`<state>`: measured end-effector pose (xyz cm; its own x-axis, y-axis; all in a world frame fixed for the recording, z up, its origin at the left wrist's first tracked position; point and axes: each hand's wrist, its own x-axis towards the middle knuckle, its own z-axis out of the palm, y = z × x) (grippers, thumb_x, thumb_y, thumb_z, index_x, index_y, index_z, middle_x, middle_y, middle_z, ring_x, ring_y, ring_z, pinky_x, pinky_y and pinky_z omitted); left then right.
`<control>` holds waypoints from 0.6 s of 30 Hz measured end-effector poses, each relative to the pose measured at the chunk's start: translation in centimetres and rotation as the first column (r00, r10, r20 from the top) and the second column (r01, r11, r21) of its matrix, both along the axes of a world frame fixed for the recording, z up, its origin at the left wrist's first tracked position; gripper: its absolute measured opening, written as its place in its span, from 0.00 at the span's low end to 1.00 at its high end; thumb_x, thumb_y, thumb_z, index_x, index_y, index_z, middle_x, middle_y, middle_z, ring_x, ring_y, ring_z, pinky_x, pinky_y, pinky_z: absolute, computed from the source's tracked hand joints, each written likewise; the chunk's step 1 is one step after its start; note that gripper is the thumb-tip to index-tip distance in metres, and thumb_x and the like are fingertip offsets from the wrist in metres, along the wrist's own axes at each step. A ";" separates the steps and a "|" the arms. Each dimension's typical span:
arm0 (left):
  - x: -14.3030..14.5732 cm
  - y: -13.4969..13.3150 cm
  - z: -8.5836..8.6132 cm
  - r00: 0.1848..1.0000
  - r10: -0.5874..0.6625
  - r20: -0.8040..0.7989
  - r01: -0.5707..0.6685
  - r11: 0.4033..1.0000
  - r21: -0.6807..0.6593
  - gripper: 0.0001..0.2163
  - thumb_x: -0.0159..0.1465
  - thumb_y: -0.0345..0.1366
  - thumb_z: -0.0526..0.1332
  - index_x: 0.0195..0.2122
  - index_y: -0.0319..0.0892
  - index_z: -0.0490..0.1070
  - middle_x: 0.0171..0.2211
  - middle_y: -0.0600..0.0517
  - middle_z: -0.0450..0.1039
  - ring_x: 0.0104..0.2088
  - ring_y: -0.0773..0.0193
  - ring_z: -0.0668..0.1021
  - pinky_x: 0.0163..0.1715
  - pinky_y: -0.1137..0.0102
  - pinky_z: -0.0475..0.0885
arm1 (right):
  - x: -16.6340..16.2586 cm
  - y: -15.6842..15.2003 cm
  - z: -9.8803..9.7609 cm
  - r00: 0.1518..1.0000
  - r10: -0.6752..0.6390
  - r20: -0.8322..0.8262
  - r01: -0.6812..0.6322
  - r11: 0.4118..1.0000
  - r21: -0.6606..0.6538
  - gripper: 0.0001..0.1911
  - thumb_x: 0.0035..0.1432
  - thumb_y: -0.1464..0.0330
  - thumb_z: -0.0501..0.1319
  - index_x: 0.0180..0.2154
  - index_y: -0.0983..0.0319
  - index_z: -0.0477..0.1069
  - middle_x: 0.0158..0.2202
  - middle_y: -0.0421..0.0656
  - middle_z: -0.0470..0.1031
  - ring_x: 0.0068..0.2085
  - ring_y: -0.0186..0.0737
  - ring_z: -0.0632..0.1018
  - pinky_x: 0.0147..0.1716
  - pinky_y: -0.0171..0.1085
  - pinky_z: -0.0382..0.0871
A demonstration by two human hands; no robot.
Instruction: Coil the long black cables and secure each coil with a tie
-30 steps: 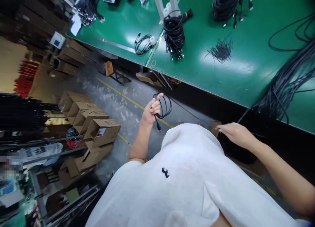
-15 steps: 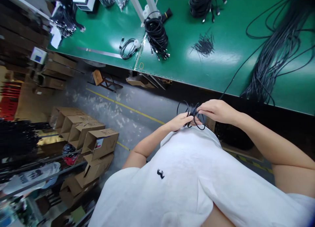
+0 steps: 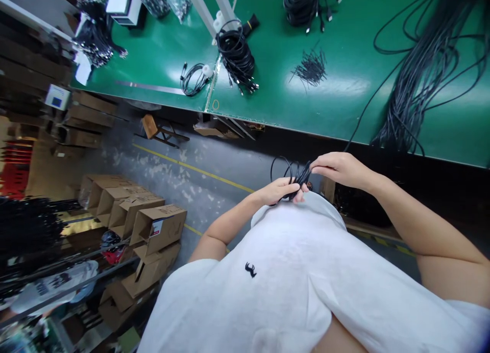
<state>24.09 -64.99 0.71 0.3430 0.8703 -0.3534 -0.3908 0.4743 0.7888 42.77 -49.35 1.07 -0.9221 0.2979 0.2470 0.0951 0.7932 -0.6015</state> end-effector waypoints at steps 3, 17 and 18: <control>-0.4 -0.4 0.8 0.982 0.165 0.087 -0.160 0.985 -0.065 0.14 0.59 0.43 0.69 0.35 0.34 0.75 0.16 0.60 0.61 0.15 0.77 0.60 0.18 0.78 0.62 | 2.4 4.7 -3.0 0.996 -0.082 0.042 0.083 0.996 -0.016 0.22 0.69 0.55 0.49 0.39 0.60 0.77 0.40 0.46 0.81 0.41 0.40 0.79 0.43 0.37 0.67; -5.6 -2.6 3.3 0.753 0.653 -0.076 -0.656 0.754 -0.023 0.10 0.62 0.35 0.66 0.42 0.36 0.73 0.22 0.56 0.71 0.18 0.76 0.70 0.19 0.80 0.62 | 5.8 -4.0 -2.1 0.948 0.236 0.216 -0.230 0.972 -0.053 0.19 0.70 0.58 0.49 0.37 0.57 0.74 0.32 0.43 0.78 0.32 0.40 0.79 0.31 0.36 0.67; -4.9 -2.1 2.5 0.790 0.604 -0.104 -0.609 0.793 -0.018 0.11 0.61 0.37 0.68 0.39 0.36 0.72 0.25 0.53 0.74 0.22 0.73 0.75 0.23 0.79 0.68 | 4.2 -4.9 -0.2 0.946 0.277 0.168 -0.263 0.960 -0.100 0.19 0.70 0.57 0.48 0.38 0.58 0.74 0.32 0.43 0.78 0.32 0.38 0.79 0.31 0.35 0.67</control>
<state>19.19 -67.14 3.19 -0.2840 0.8702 -0.4027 -0.5411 0.2013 0.8165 46.96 -54.26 0.85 -0.9974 0.0432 0.0578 -0.0050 0.7572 -0.6532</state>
